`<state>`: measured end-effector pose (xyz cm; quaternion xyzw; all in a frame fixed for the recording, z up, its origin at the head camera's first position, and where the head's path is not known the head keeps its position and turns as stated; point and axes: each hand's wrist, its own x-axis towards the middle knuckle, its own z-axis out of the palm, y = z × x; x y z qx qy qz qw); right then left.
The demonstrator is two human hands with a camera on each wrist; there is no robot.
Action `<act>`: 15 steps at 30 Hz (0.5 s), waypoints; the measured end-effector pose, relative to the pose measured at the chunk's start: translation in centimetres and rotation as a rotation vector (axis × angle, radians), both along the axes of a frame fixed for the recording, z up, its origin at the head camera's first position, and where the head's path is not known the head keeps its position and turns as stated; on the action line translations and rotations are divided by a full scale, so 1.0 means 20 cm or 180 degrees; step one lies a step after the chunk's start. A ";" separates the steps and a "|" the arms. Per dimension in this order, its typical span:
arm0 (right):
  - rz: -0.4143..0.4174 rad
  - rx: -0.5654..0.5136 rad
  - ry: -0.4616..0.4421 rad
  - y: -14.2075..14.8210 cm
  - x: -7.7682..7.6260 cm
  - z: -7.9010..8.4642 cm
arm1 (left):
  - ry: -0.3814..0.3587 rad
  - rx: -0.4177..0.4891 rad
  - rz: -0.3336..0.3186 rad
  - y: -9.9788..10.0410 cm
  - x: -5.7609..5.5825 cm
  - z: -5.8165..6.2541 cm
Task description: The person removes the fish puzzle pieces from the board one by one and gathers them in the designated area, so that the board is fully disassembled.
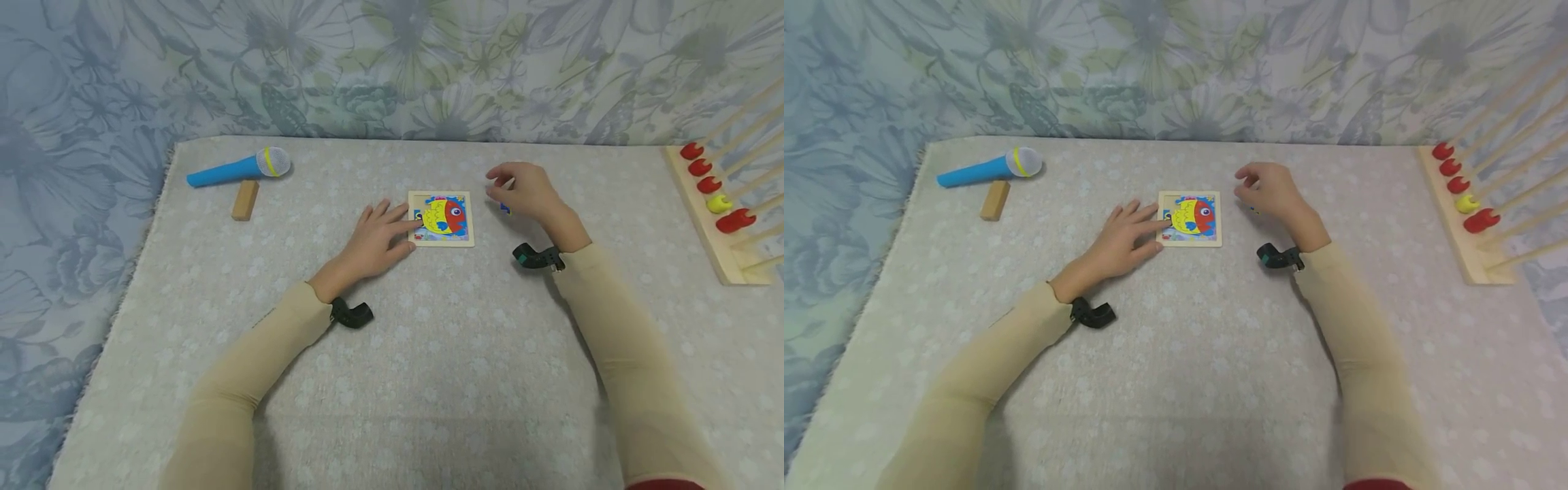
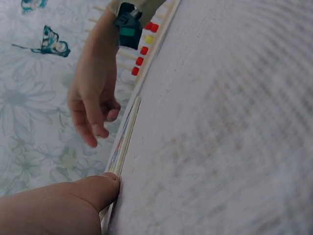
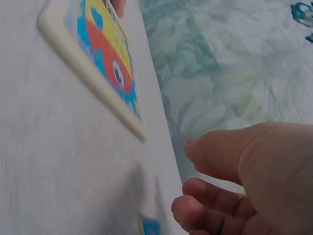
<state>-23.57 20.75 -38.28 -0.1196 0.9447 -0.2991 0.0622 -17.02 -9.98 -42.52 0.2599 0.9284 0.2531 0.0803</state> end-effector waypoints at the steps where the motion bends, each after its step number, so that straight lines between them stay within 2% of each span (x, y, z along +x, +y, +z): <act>1: 0.0052 -0.0008 -0.0017 -0.03 -0.01 0.00 | -0.0014 0.0000 -0.0004 0.00 0.00 0.00; 8: 0.0391 0.0110 -0.0187 -0.24 -0.03 0.00 | -0.0062 0.0020 -0.0051 0.01 0.01 -0.01; 12: 0.0586 0.0227 -0.0378 -0.32 -0.05 0.00 | -0.0028 0.0024 -0.0079 0.01 0.01 -0.01; 15: 0.0635 0.0354 -0.0514 -0.36 -0.05 0.00 | 0.0014 0.0022 -0.0098 0.01 0.00 -0.02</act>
